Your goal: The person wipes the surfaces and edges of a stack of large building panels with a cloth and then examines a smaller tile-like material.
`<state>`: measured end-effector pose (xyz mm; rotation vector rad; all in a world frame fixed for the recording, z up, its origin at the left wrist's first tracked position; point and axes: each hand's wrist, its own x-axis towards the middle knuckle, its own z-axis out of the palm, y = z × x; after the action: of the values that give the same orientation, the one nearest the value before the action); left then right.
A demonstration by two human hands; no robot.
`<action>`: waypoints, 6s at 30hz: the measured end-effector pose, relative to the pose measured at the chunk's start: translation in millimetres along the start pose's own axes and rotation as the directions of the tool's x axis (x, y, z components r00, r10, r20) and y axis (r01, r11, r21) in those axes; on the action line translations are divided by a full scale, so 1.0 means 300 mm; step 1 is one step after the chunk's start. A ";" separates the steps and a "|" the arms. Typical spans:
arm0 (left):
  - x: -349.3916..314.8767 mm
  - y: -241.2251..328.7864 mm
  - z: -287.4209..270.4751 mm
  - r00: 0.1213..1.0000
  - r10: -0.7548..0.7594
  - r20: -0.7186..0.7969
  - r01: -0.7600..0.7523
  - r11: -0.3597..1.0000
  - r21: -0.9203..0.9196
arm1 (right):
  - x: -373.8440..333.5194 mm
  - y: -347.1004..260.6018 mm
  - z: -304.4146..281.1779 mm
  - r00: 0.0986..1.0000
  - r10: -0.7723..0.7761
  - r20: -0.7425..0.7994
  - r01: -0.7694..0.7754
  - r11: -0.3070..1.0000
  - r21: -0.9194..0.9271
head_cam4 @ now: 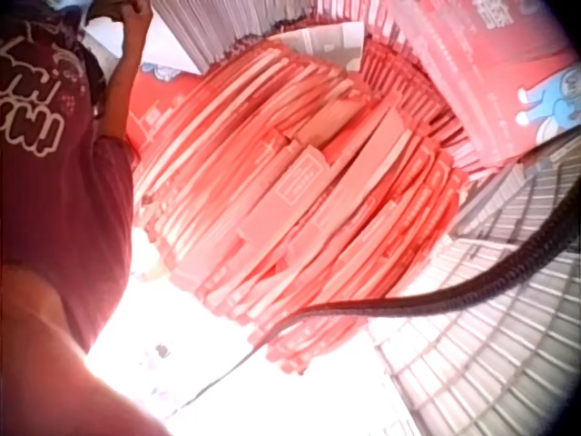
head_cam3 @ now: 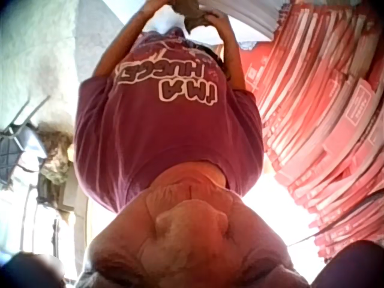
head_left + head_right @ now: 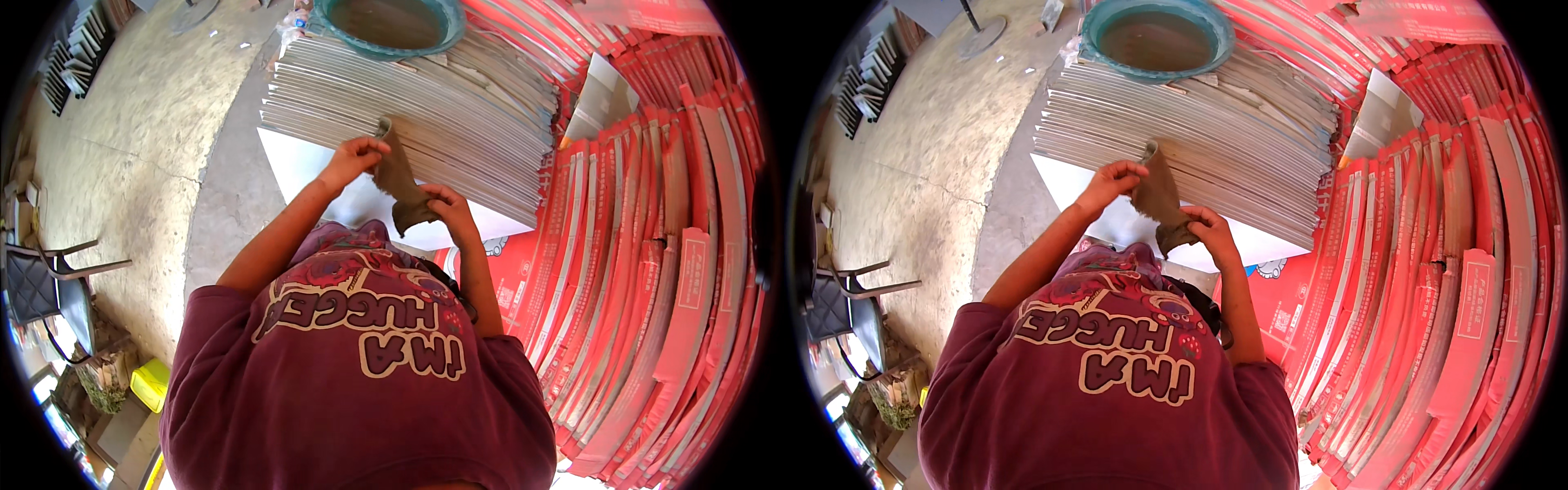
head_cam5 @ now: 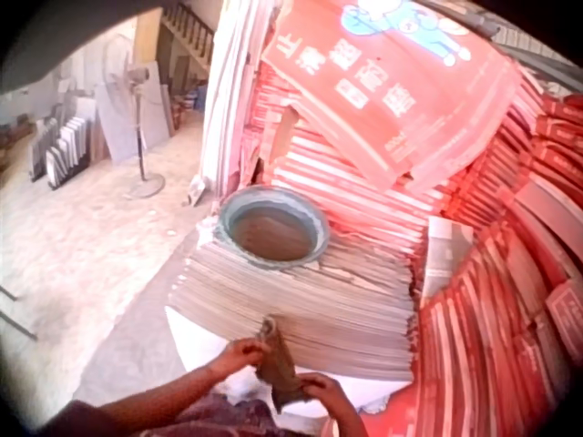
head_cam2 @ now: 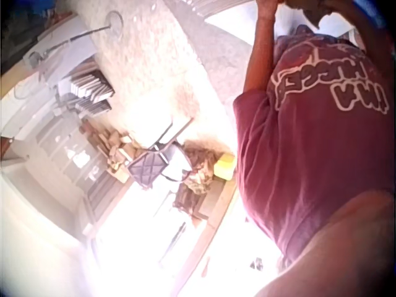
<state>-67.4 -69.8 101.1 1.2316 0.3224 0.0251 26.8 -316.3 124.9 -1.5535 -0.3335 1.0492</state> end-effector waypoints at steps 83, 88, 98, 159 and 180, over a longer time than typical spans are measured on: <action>0.130 -0.085 -0.275 0.963 0.262 -0.066 0.058 0.037 0.998 | 0.327 0.198 0.008 0.827 -0.556 -0.075 0.079 0.248 -0.966; 0.154 -0.081 -0.291 0.947 0.309 -0.083 0.094 -0.023 0.995 | 0.307 0.149 0.040 0.828 -0.547 -0.124 0.014 0.240 -0.971; 0.173 -0.072 -0.324 0.941 0.328 -0.081 0.109 -0.066 0.992 | 0.362 0.167 0.010 0.810 -0.528 -0.256 -0.010 0.424 -0.906; 0.235 -0.038 -0.641 0.905 0.366 -0.216 0.228 0.010 0.974 | 0.543 -0.011 0.262 0.877 -0.476 -0.058 0.124 0.342 -0.932; 0.153 -0.176 -0.042 0.937 0.251 0.241 -0.246 -0.014 0.969 | 0.361 0.146 -0.285 0.700 -0.670 -0.248 -0.060 0.290 -0.955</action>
<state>-35.0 -67.2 37.8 2.8055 0.0390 0.1359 137.6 -306.8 32.3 -2.6036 -0.8514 -0.2466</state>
